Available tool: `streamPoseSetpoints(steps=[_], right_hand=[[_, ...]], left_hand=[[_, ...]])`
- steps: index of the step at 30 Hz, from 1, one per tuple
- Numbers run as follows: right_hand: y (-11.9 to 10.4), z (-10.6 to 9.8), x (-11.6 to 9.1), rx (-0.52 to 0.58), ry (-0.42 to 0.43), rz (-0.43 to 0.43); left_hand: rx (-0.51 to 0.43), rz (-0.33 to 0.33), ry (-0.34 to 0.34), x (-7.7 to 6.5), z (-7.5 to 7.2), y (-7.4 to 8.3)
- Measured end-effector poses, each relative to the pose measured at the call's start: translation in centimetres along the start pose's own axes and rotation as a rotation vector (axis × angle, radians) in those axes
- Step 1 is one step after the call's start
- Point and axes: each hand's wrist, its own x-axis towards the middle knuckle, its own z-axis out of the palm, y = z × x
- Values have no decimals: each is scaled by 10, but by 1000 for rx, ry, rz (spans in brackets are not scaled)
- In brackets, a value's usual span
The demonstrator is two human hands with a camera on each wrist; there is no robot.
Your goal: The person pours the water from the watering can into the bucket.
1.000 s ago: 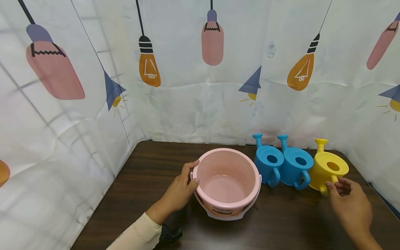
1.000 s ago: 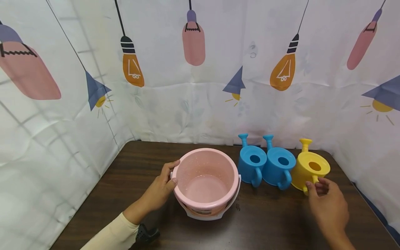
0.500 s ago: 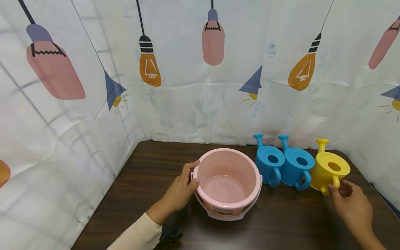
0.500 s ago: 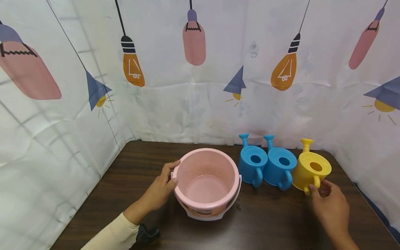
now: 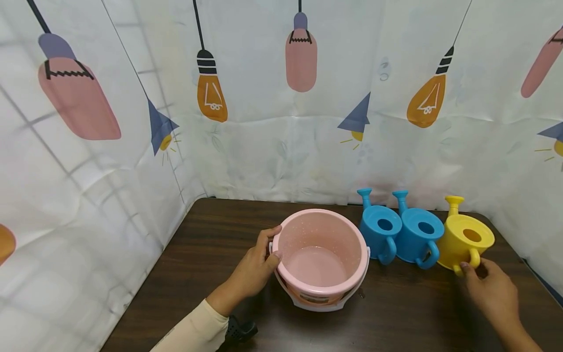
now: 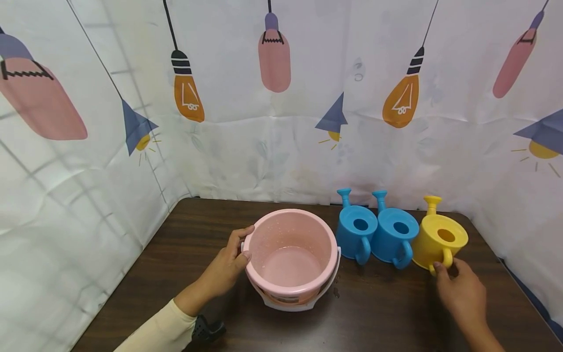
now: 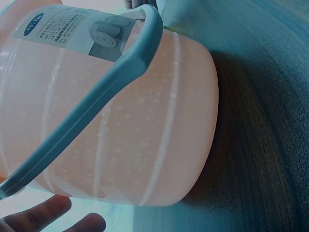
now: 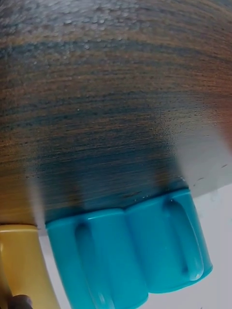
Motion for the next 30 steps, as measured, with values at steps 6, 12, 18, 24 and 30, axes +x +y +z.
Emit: streamPoseSetpoints(steps=[6, 12, 18, 24, 30], right_hand=[[1, 0, -1, -10, 13, -15], [3, 0, 1, -22, 24, -25], [7, -2, 4, -49, 60, -48], [5, -11, 2, -54, 129, -84], [-7, -27, 2, -89, 187, -101]], left_hand=[[2, 8, 6, 0, 0, 0], [7, 12, 12, 0, 0, -1], [21, 32, 18, 0, 1, -3], [16, 36, 12, 0, 1, -4], [9, 37, 17, 0, 1, -3]])
